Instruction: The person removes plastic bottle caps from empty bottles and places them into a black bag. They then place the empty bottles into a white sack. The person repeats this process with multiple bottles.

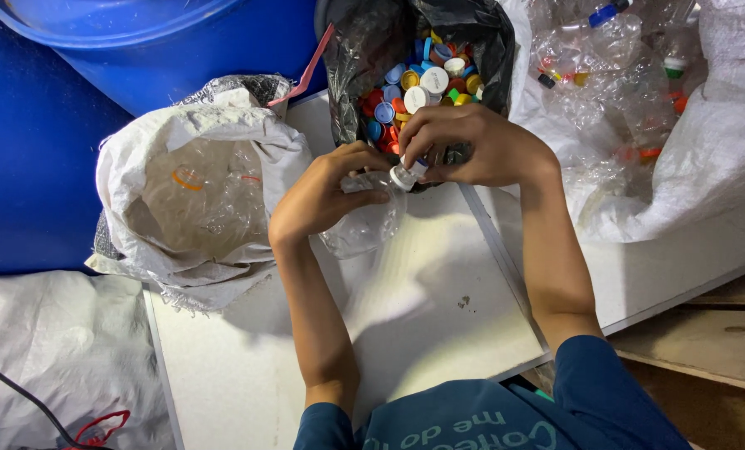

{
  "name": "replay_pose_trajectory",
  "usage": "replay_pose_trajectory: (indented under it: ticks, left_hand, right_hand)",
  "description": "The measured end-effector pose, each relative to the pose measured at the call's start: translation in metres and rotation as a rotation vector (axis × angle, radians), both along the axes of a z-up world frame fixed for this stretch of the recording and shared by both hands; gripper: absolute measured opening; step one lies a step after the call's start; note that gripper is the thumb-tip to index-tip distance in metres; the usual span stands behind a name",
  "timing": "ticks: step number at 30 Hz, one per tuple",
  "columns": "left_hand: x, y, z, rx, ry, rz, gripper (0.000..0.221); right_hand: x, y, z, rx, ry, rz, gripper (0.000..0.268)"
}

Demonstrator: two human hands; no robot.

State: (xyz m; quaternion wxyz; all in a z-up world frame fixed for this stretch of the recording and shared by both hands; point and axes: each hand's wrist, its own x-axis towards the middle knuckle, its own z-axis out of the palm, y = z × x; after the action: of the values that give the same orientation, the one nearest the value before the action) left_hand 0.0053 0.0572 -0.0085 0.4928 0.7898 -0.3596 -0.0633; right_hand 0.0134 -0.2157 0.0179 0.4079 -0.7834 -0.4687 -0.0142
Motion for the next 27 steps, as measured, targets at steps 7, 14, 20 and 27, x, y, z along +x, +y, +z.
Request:
replay_pose_trajectory:
  ticks: [7,14,20,27]
  left_hand:
    - [0.022,0.011,-0.058,0.141,-0.023,-0.018,0.045]
    - [0.047,0.005,-0.119,0.542,0.251,0.049,0.050]
    - [0.046,0.008,-0.122,0.661,0.199,0.179,0.033]
    - [-0.003,-0.013,-0.002,0.415,0.049,0.455,0.023]
  right_hand:
    - [0.005,-0.001,-0.006,0.011,-0.056,-0.177,0.038]
    - [0.010,0.002,-0.015,-0.087,-0.082,-0.283,0.038]
    - [0.015,-0.006,-0.015,-0.075,-0.014,-0.280,0.036]
    - [0.008,-0.010,-0.006,-0.016,-0.033,-0.338,0.039]
